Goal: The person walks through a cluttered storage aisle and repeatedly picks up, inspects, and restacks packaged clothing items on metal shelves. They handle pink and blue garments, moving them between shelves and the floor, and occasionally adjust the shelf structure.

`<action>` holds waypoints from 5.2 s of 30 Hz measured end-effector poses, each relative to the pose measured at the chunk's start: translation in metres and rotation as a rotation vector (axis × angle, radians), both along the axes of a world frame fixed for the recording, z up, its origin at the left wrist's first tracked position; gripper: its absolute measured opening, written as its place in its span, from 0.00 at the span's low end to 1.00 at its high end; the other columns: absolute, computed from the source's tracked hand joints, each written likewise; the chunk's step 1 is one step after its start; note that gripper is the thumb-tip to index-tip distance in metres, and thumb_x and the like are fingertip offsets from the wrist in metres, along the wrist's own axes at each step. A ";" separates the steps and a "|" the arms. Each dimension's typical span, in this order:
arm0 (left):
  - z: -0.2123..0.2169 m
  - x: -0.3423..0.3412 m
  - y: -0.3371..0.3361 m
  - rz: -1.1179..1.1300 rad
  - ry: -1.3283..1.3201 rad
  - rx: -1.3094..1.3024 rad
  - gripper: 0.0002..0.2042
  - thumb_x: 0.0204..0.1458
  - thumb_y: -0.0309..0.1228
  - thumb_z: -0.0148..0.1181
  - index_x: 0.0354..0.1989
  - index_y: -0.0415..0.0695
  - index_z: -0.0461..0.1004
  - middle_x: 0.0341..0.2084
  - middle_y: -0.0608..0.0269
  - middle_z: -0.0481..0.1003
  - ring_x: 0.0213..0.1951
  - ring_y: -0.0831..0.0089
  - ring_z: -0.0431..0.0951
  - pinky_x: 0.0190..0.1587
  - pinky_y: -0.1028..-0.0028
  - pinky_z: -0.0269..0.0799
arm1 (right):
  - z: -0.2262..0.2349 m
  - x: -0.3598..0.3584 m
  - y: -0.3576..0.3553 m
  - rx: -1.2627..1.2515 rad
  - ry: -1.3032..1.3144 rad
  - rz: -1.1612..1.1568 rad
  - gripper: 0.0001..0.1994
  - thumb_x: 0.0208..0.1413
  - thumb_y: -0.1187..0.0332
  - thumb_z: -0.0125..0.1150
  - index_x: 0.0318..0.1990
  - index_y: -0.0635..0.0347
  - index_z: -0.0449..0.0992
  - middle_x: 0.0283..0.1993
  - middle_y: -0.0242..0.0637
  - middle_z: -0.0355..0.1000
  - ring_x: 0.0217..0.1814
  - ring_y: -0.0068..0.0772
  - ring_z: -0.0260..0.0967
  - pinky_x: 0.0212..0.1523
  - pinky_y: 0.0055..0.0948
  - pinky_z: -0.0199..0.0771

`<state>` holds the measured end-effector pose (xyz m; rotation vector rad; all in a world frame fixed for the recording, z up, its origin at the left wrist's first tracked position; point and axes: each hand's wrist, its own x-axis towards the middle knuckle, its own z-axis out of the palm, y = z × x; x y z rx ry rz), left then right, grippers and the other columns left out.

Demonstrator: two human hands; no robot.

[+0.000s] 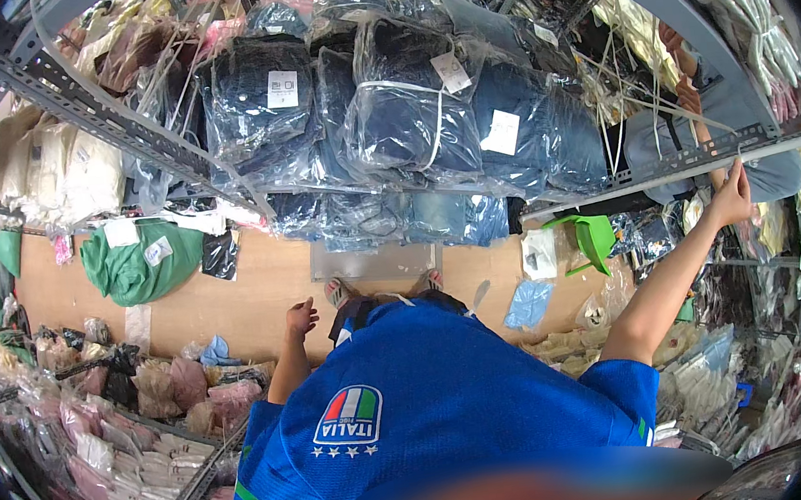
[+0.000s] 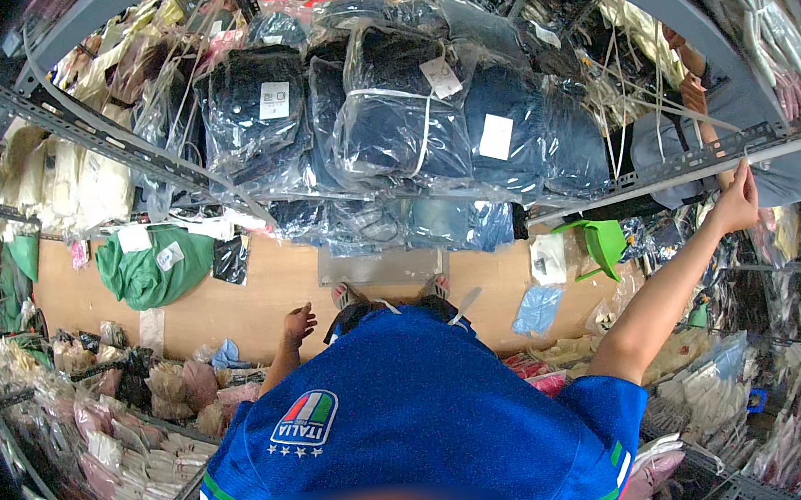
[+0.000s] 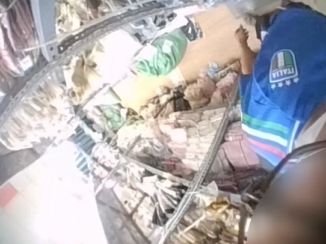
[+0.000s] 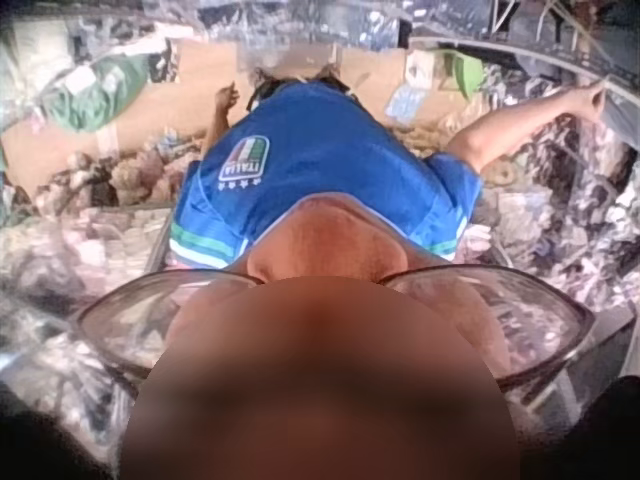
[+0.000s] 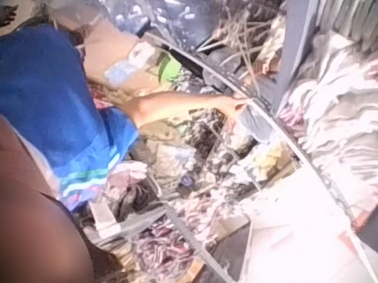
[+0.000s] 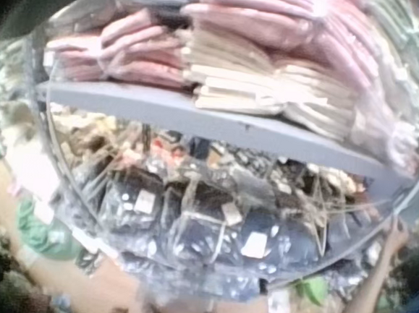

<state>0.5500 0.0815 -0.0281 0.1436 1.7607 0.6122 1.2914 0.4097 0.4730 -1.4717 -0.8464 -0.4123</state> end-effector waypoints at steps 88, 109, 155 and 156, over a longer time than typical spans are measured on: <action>-0.036 -0.583 -0.358 1.488 0.214 -0.063 0.16 0.59 0.45 0.55 0.34 0.44 0.79 0.23 0.65 0.76 0.26 0.76 0.75 0.30 0.69 0.71 | -0.285 -1.536 -0.327 -1.044 -1.562 2.743 0.24 0.46 0.63 0.71 0.51 0.62 0.75 0.45 0.47 0.76 0.47 0.44 0.75 0.46 0.38 0.73; 0.045 -0.971 -0.533 1.443 0.176 0.068 0.17 0.59 0.45 0.54 0.35 0.43 0.79 0.24 0.64 0.76 0.26 0.74 0.76 0.31 0.68 0.72 | -0.246 -1.933 -0.610 -0.383 -2.196 2.926 0.23 0.51 0.56 0.65 0.50 0.59 0.73 0.43 0.49 0.76 0.47 0.53 0.73 0.47 0.46 0.72; 0.032 -2.010 -0.514 1.444 0.194 0.061 0.17 0.58 0.45 0.54 0.38 0.42 0.78 0.26 0.60 0.78 0.28 0.71 0.76 0.34 0.65 0.73 | -0.289 -2.986 -0.483 -1.038 -1.651 2.452 0.26 0.48 0.53 0.67 0.51 0.60 0.77 0.43 0.50 0.77 0.46 0.47 0.76 0.47 0.37 0.74; 0.037 -2.032 -0.517 1.457 0.202 0.073 0.17 0.58 0.45 0.54 0.38 0.42 0.78 0.26 0.60 0.78 0.28 0.71 0.76 0.34 0.65 0.73 | -0.293 -3.003 -0.484 -1.056 -1.673 2.460 0.26 0.48 0.53 0.67 0.50 0.60 0.77 0.43 0.50 0.77 0.46 0.46 0.76 0.46 0.37 0.75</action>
